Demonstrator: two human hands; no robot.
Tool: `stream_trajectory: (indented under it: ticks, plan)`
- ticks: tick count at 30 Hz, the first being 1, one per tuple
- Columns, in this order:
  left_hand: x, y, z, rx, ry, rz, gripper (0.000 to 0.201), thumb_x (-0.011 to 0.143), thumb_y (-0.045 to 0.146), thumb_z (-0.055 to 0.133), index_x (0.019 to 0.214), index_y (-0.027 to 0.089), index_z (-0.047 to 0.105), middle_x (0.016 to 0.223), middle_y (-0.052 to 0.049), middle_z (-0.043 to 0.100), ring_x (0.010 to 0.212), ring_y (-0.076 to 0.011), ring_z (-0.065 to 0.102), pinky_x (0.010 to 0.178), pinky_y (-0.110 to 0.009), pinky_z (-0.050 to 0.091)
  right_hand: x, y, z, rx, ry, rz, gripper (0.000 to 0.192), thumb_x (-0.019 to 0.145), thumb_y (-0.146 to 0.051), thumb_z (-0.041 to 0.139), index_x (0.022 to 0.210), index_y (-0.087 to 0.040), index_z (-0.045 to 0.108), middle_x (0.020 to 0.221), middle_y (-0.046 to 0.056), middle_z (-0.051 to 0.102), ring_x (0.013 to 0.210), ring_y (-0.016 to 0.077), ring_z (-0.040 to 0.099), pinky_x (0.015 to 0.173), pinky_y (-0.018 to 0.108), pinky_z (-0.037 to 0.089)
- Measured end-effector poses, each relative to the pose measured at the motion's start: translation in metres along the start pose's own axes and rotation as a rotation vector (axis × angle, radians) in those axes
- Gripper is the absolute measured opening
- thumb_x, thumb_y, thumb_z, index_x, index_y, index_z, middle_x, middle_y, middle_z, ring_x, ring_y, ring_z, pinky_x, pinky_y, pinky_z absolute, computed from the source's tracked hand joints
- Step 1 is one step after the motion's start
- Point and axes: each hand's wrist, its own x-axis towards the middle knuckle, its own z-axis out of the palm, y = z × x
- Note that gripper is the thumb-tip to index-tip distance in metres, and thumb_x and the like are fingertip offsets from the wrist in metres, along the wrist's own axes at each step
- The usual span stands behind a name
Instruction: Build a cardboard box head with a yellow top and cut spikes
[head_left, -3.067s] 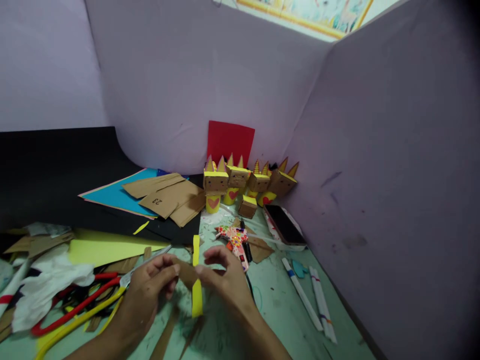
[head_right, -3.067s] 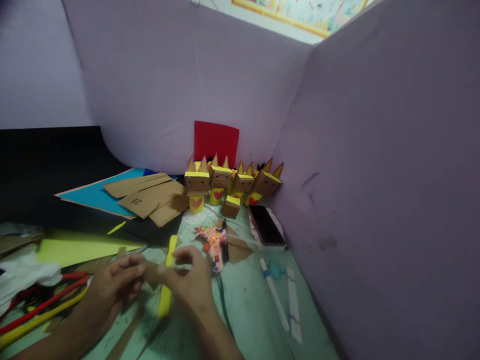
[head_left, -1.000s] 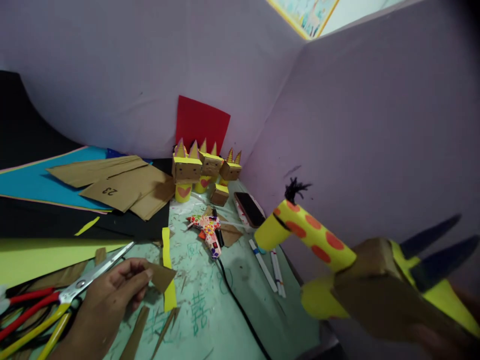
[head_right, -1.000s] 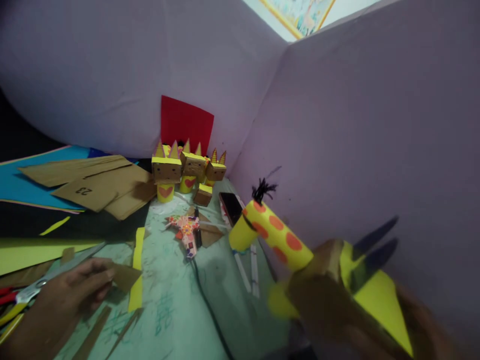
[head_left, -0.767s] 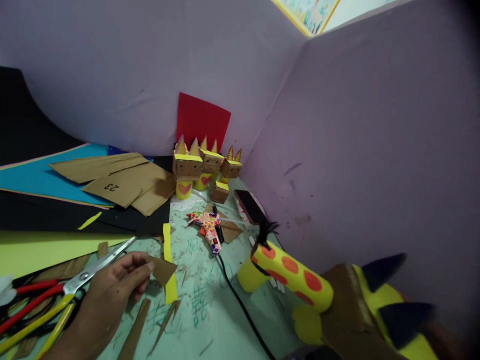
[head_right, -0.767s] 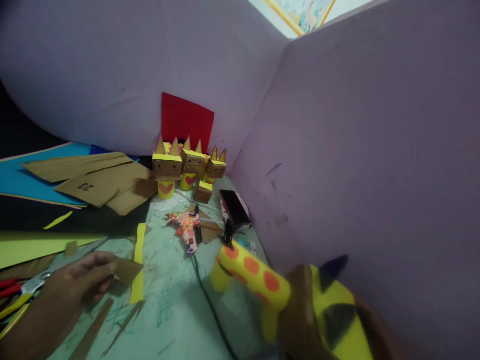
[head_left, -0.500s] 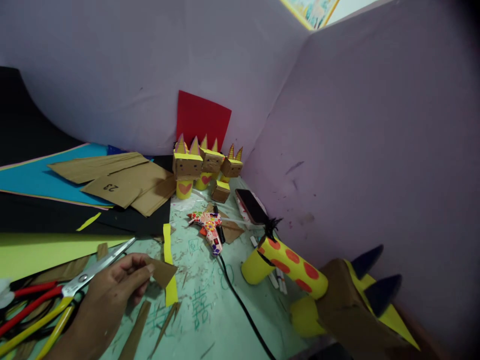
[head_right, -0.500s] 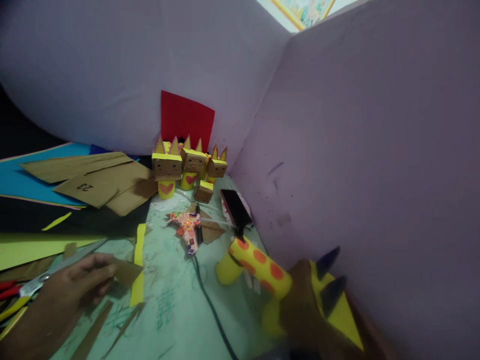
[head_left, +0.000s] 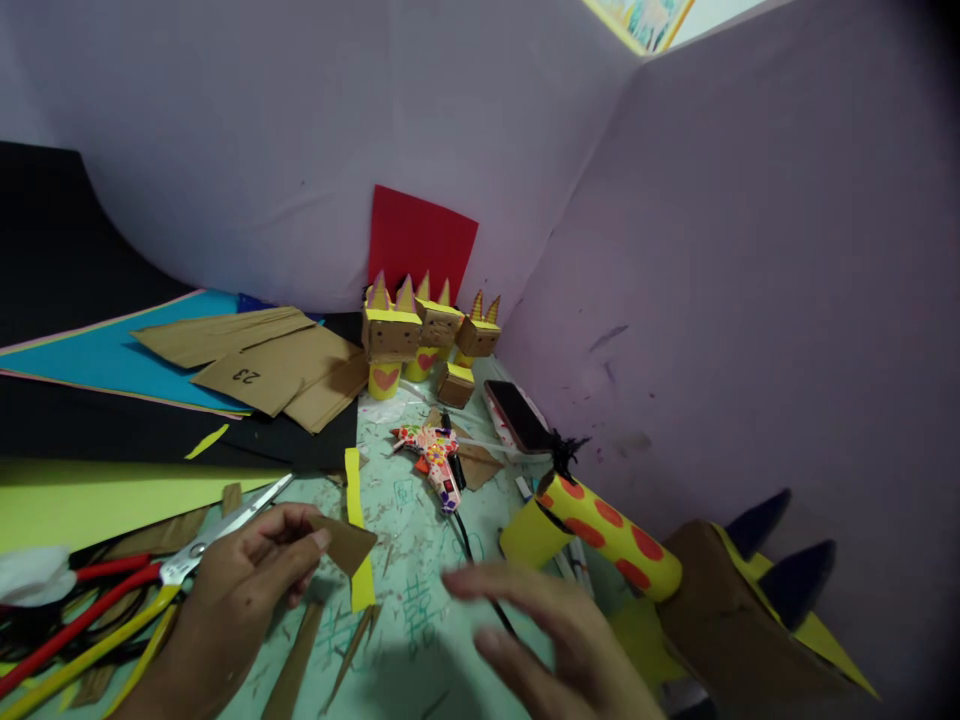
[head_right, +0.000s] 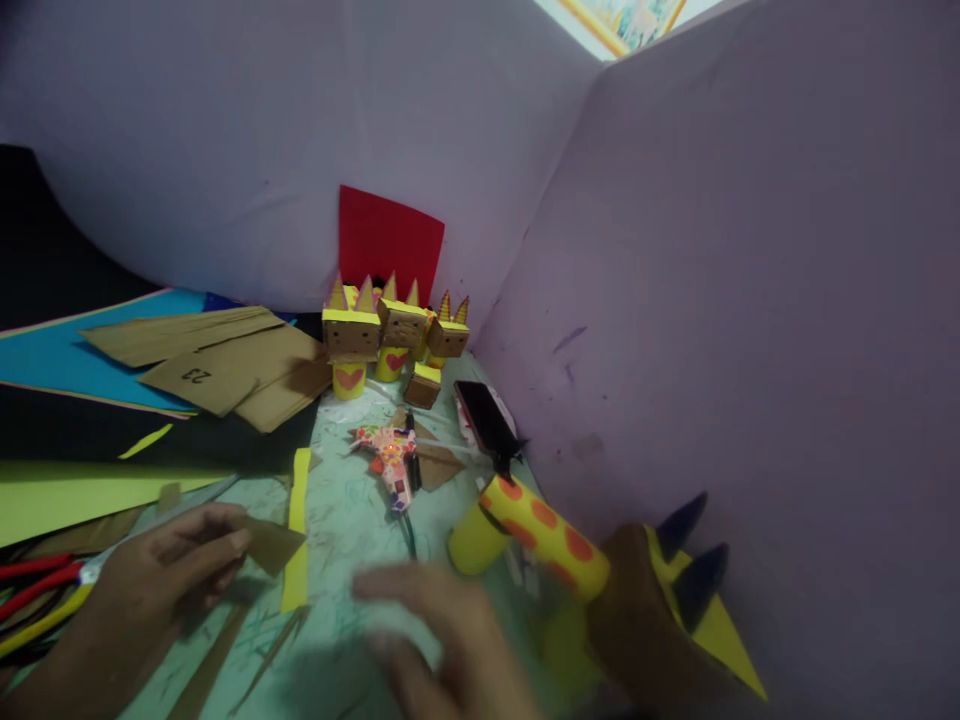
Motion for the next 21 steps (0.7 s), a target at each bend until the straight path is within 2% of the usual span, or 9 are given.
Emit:
stream_trajectory:
  ticks: [2,4,6,8,11,13,15,18,21]
  plan:
    - [0.001,0.002,-0.004,-0.001,-0.017,0.038,0.033,0.054,0.037,0.079,0.073,0.016,0.063,0.056,0.004,0.057,0.046,-0.0078,0.045,0.042,-0.016,0.038,0.042,-0.02,0.038,0.156,-0.103,-0.096,0.019,0.082,-0.036,0.059,0.096,-0.031,0.071,0.101,0.003,0.071,0.101,0.0237,0.062,0.09,0.04,0.046]
    - [0.002,0.008,-0.007,-0.035,0.0,0.055,0.032,0.052,0.036,0.079,0.071,0.016,0.063,0.051,0.005,0.055,0.046,-0.0085,0.045,0.042,-0.017,0.039,0.08,-0.035,0.076,0.372,-0.125,-0.138,0.023,0.083,-0.034,0.053,0.091,-0.023,0.071,0.095,0.006,0.071,0.092,0.0218,0.063,0.083,0.037,0.047]
    - [0.003,0.015,-0.009,-0.089,0.049,0.057,0.031,0.048,0.032,0.079,0.068,0.016,0.062,0.05,0.005,0.055,0.045,-0.0086,0.046,0.041,-0.017,0.039,0.106,-0.04,0.108,0.517,-0.138,-0.098,0.025,0.08,-0.037,0.053,0.084,-0.02,0.071,0.086,0.006,0.07,0.083,0.0192,0.063,0.077,0.033,0.047]
    - [0.004,0.022,-0.01,-0.13,0.1,0.061,0.029,0.045,0.028,0.078,0.067,0.016,0.063,0.049,0.005,0.056,0.043,-0.0078,0.045,0.04,-0.016,0.036,0.116,-0.037,0.126,0.687,-0.244,0.064,0.03,0.076,-0.045,0.056,0.08,-0.018,0.07,0.081,0.005,0.07,0.073,0.0168,0.063,0.067,0.029,0.048]
    - [0.004,0.03,-0.009,-0.153,0.124,0.055,0.026,0.045,0.025,0.076,0.064,0.014,0.061,0.046,0.005,0.054,0.042,-0.0067,0.042,0.039,-0.016,0.033,0.107,-0.024,0.132,0.795,-0.355,0.232,0.031,0.071,-0.044,0.06,0.078,-0.016,0.071,0.077,0.006,0.07,0.066,0.015,0.061,0.056,0.023,0.045]
    - [0.005,0.03,-0.008,-0.159,0.102,0.038,0.025,0.048,0.026,0.074,0.062,0.014,0.06,0.043,0.005,0.051,0.04,-0.0064,0.04,0.038,-0.016,0.03,0.098,-0.016,0.127,0.858,-0.376,0.27,0.027,0.066,-0.038,0.065,0.078,-0.015,0.072,0.077,0.006,0.07,0.067,0.0156,0.061,0.054,0.023,0.046]
    - [0.007,0.027,-0.007,-0.165,0.085,0.022,0.023,0.05,0.027,0.072,0.062,0.014,0.058,0.043,0.006,0.05,0.039,-0.006,0.039,0.038,-0.016,0.028,0.092,-0.01,0.123,0.919,-0.414,0.341,0.025,0.06,-0.031,0.069,0.078,-0.014,0.071,0.069,0.004,0.067,0.058,0.0141,0.059,0.053,0.024,0.048]
    - [0.011,0.02,-0.006,-0.147,0.075,0.024,0.022,0.052,0.027,0.071,0.064,0.014,0.058,0.044,0.006,0.049,0.039,-0.0054,0.038,0.038,-0.016,0.028,0.087,-0.007,0.127,0.894,-0.487,0.339,0.031,0.05,-0.021,0.078,0.079,-0.015,0.068,0.069,0.002,0.067,0.057,0.0128,0.059,0.054,0.024,0.048]
    - [0.011,0.014,-0.004,-0.122,0.033,0.022,0.021,0.055,0.029,0.07,0.064,0.014,0.057,0.042,0.007,0.046,0.038,-0.0051,0.036,0.038,-0.016,0.026,0.083,-0.004,0.136,0.85,-0.498,0.321,0.028,0.05,-0.022,0.079,0.073,-0.015,0.064,0.063,0.001,0.066,0.055,0.0135,0.059,0.05,0.022,0.045]
